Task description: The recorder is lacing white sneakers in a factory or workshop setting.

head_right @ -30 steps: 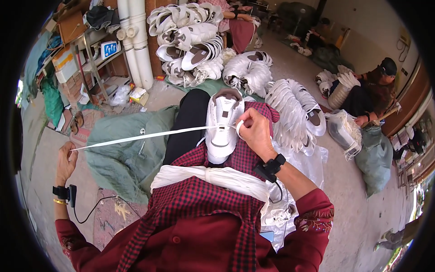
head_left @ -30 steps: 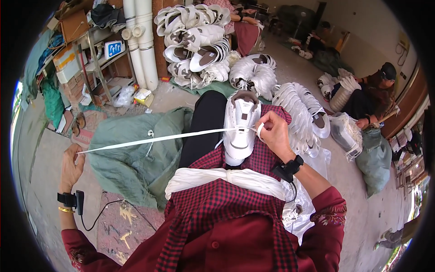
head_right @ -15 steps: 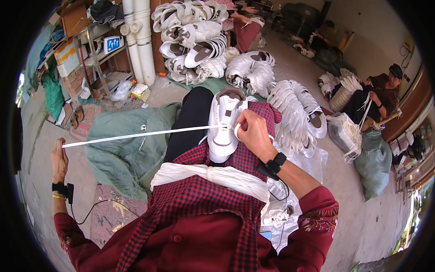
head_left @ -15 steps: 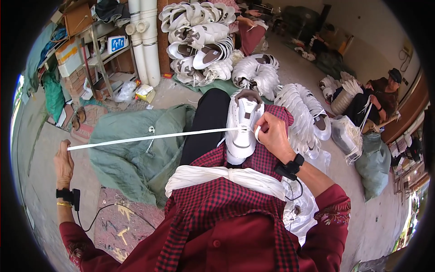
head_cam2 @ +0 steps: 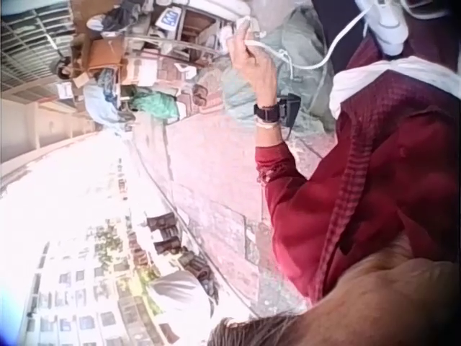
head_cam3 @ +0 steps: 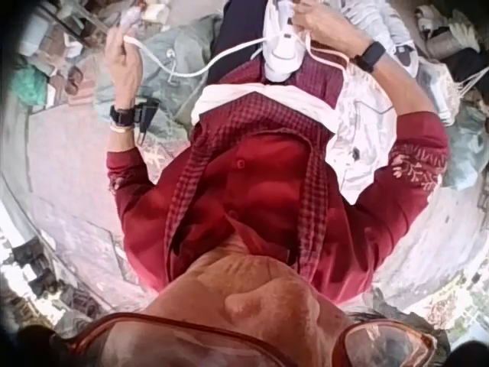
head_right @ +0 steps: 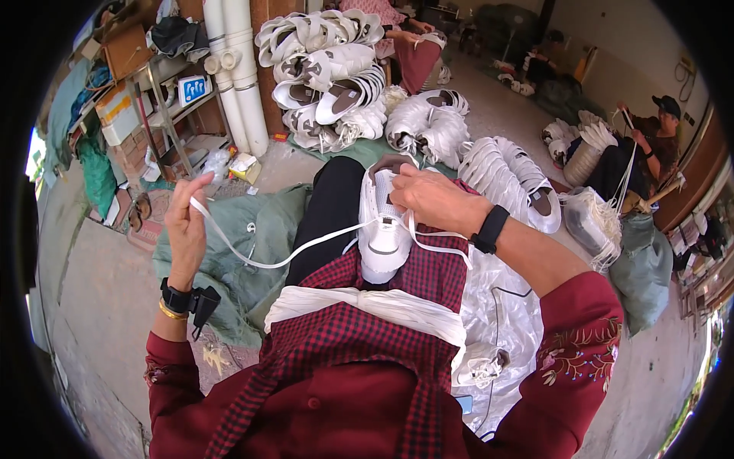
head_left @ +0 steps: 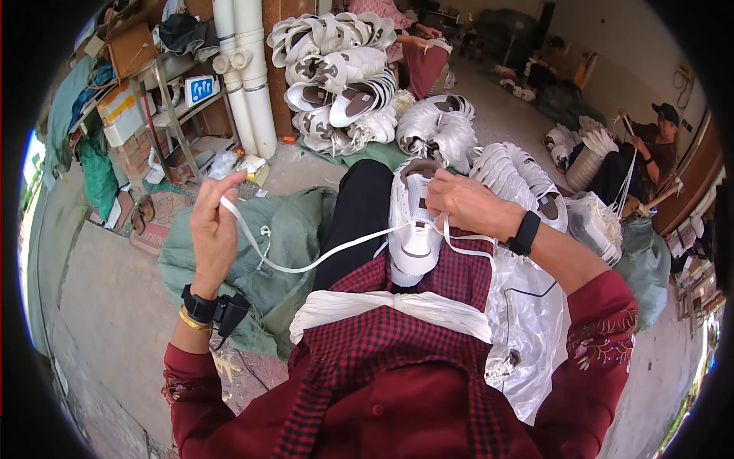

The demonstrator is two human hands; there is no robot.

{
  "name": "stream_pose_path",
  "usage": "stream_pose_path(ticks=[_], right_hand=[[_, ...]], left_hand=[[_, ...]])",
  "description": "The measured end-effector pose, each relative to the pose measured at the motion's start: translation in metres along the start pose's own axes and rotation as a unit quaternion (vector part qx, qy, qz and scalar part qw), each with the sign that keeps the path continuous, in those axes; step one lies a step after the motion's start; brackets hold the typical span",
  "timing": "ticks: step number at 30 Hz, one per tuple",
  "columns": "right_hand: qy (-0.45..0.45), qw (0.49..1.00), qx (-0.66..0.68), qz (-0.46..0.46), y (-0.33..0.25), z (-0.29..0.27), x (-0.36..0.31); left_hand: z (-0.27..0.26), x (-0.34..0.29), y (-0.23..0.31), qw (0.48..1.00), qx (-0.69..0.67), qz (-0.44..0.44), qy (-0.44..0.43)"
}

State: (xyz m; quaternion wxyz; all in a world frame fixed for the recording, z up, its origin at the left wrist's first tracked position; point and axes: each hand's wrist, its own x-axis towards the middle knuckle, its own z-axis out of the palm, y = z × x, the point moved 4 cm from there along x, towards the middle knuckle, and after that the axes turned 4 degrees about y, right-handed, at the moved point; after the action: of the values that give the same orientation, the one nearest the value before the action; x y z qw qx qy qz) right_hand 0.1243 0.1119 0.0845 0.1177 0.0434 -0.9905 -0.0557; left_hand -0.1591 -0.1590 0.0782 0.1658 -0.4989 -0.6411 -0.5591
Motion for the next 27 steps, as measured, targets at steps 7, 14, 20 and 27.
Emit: stream_pose_path(ticks=[7,14,20,27], right_hand=[[-0.098,0.99,-0.1,0.023,0.001,0.011,0.003],[-0.212,0.959,0.127,0.136,0.036,0.019,0.025],[-0.124,0.913,0.263,0.286,0.035,0.027,0.009],[0.093,0.885,0.329,0.316,0.028,0.031,0.02]], left_hand=[[0.169,-0.019,0.038,0.94,-0.254,-0.03,-0.226],[0.213,-0.04,0.028,0.91,-0.293,-0.123,-0.265],[0.22,-0.041,0.032,0.928,-0.254,-0.114,-0.249],[0.219,-0.04,0.04,0.931,-0.26,-0.123,-0.224]])
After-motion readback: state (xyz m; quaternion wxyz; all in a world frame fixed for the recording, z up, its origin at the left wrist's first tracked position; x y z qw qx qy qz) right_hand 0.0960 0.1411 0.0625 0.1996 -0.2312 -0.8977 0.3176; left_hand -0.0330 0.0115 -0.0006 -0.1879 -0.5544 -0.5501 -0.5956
